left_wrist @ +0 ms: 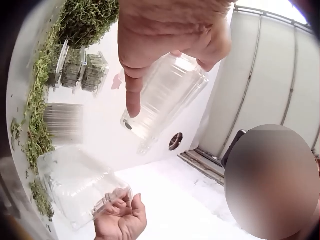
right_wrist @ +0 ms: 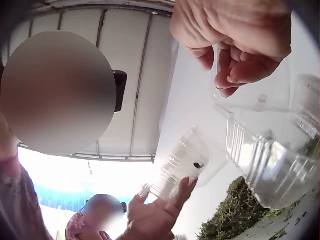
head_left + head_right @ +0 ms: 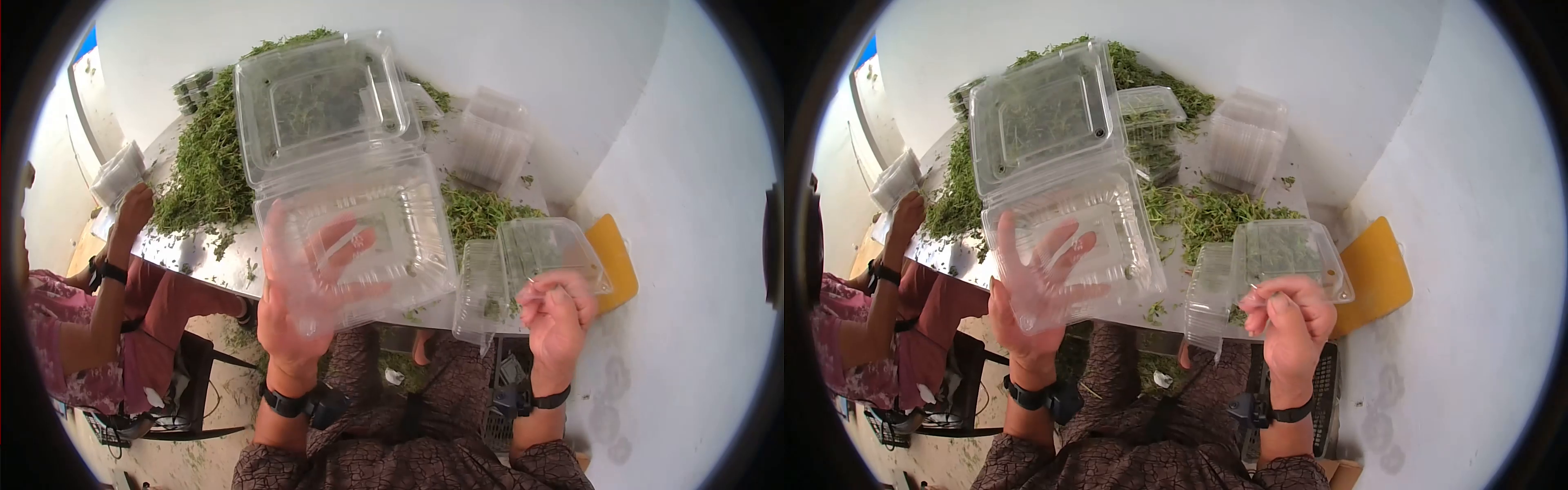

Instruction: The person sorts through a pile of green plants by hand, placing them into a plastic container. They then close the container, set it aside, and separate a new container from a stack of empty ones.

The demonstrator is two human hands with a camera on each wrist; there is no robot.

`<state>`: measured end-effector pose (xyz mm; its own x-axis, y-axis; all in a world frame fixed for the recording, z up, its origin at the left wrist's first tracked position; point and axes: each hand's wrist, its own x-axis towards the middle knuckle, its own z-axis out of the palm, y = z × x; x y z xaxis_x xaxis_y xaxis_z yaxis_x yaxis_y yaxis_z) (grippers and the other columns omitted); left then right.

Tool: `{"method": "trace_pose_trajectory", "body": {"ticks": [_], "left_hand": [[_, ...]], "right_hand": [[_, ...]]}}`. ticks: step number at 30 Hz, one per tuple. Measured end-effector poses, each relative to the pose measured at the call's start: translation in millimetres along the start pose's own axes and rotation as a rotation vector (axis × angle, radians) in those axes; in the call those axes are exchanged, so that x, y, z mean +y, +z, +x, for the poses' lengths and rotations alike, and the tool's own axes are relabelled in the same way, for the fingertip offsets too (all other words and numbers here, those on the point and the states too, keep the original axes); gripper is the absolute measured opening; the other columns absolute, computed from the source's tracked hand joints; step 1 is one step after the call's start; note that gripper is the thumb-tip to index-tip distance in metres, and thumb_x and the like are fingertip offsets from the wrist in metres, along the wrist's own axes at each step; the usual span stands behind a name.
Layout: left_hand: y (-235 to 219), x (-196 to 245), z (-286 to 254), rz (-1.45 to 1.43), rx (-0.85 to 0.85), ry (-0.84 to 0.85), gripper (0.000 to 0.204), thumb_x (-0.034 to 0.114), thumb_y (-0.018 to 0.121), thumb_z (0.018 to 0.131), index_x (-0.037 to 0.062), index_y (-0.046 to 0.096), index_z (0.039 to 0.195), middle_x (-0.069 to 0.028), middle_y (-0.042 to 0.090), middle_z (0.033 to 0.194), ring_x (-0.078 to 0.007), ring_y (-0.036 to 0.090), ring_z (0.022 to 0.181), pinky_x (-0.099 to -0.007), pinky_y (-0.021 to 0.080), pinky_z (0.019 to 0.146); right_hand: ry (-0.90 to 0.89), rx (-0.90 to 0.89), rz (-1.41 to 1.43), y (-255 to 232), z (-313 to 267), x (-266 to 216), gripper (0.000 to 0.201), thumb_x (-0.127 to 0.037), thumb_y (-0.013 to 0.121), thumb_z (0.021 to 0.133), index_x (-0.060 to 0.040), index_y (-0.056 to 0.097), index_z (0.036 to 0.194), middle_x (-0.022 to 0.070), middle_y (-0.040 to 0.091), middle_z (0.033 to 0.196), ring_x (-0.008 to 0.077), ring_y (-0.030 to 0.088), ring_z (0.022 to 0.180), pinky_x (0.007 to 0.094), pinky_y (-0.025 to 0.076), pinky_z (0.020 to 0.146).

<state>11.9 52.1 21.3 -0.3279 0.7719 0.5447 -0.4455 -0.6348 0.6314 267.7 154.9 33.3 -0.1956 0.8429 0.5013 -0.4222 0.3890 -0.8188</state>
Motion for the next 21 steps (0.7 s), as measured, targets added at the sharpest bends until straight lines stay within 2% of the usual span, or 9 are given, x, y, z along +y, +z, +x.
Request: {"method": "trace_pose_trajectory", "body": {"ticks": [6, 11, 13, 16, 18, 20, 21], "left_hand": [[2.7, 14.3, -7.5, -0.025, -0.025, 0.070, 0.088, 0.050, 0.051, 0.094, 0.0231, -0.007, 0.155, -0.0364, 0.022, 0.148, -0.0560, 0.029, 0.135, -0.0706, 0.050, 0.085], [0.3, 23.9, -12.2, -0.049, -0.017, 0.084, 0.089, 0.050, 0.050, 0.095, 0.0249, -0.011, 0.154, -0.0369, 0.021, 0.148, -0.0563, 0.028, 0.136, -0.0709, 0.049, 0.086], [-0.8, 25.4, -12.5, -0.034, -0.020, 0.087, 0.089, 0.050, 0.050, 0.095, 0.0251, -0.012, 0.154, -0.0368, 0.021, 0.148, -0.0561, 0.028, 0.136, -0.0708, 0.049, 0.086], [-5.7, 23.8, -12.8, -0.009, -0.024, 0.099, 0.089, 0.049, 0.050, 0.095, 0.0251, -0.012, 0.154, -0.0364, 0.022, 0.148, -0.0554, 0.028, 0.136, -0.0703, 0.049, 0.086], [-5.6, 23.2, -12.5, 0.001, -0.027, 0.116, 0.089, 0.049, 0.050, 0.096, 0.0249, -0.012, 0.154, -0.0361, 0.023, 0.148, -0.0550, 0.029, 0.136, -0.0699, 0.049, 0.086], [-0.4, 23.0, -12.2, 0.017, 0.120, 0.073, 0.090, 0.049, 0.052, 0.095, 0.0250, -0.011, 0.154, -0.0357, 0.024, 0.148, -0.0537, 0.032, 0.135, -0.0693, 0.049, 0.087], [-1.1, 22.2, -11.4, 0.010, 0.106, 0.083, 0.090, 0.049, 0.052, 0.095, 0.0250, -0.011, 0.154, -0.0357, 0.024, 0.148, -0.0537, 0.032, 0.135, -0.0693, 0.049, 0.087]], "right_hand": [[0.134, -0.119, -0.136, 27.0, 20.0, 17.3, 0.013, -0.009, 0.059, 0.091, 0.0031, 0.065, 0.093, 0.0097, 0.070, 0.078, 0.0075, 0.060, 0.059, 0.0207, 0.047, 0.053], [0.233, -0.214, -0.170, 51.5, 35.7, 43.8, 0.019, -0.016, 0.062, 0.094, 0.0034, 0.065, 0.097, 0.0082, 0.070, 0.080, 0.0077, 0.061, 0.061, 0.0205, 0.047, 0.055], [0.276, -0.228, -0.177, 59.9, 38.3, 53.1, 0.022, -0.018, 0.062, 0.095, 0.0028, 0.064, 0.103, 0.0079, 0.070, 0.085, 0.0084, 0.063, 0.067, 0.0213, 0.049, 0.058], [0.270, -0.317, -0.197, 64.8, 41.1, 59.5, 0.023, -0.017, 0.061, 0.095, 0.0025, 0.063, 0.107, 0.0072, 0.070, 0.090, 0.0101, 0.065, 0.072, 0.0233, 0.051, 0.062], [0.247, -0.311, -0.277, 67.1, 38.7, 57.3, 0.022, -0.015, 0.062, 0.094, 0.0024, 0.063, 0.106, 0.0080, 0.070, 0.089, 0.0113, 0.065, 0.072, 0.0244, 0.052, 0.064], [0.209, -0.300, -0.360, 66.9, 33.2, 54.7, 0.020, -0.013, 0.062, 0.093, 0.0024, 0.063, 0.106, 0.0089, 0.070, 0.089, 0.0125, 0.065, 0.073, 0.0255, 0.053, 0.065], [0.016, -0.253, -0.484, 64.7, 28.2, 53.4, 0.019, -0.011, 0.063, 0.091, 0.0023, 0.063, 0.105, 0.0108, 0.069, 0.089, 0.0138, 0.066, 0.073, 0.0263, 0.053, 0.066]]}}
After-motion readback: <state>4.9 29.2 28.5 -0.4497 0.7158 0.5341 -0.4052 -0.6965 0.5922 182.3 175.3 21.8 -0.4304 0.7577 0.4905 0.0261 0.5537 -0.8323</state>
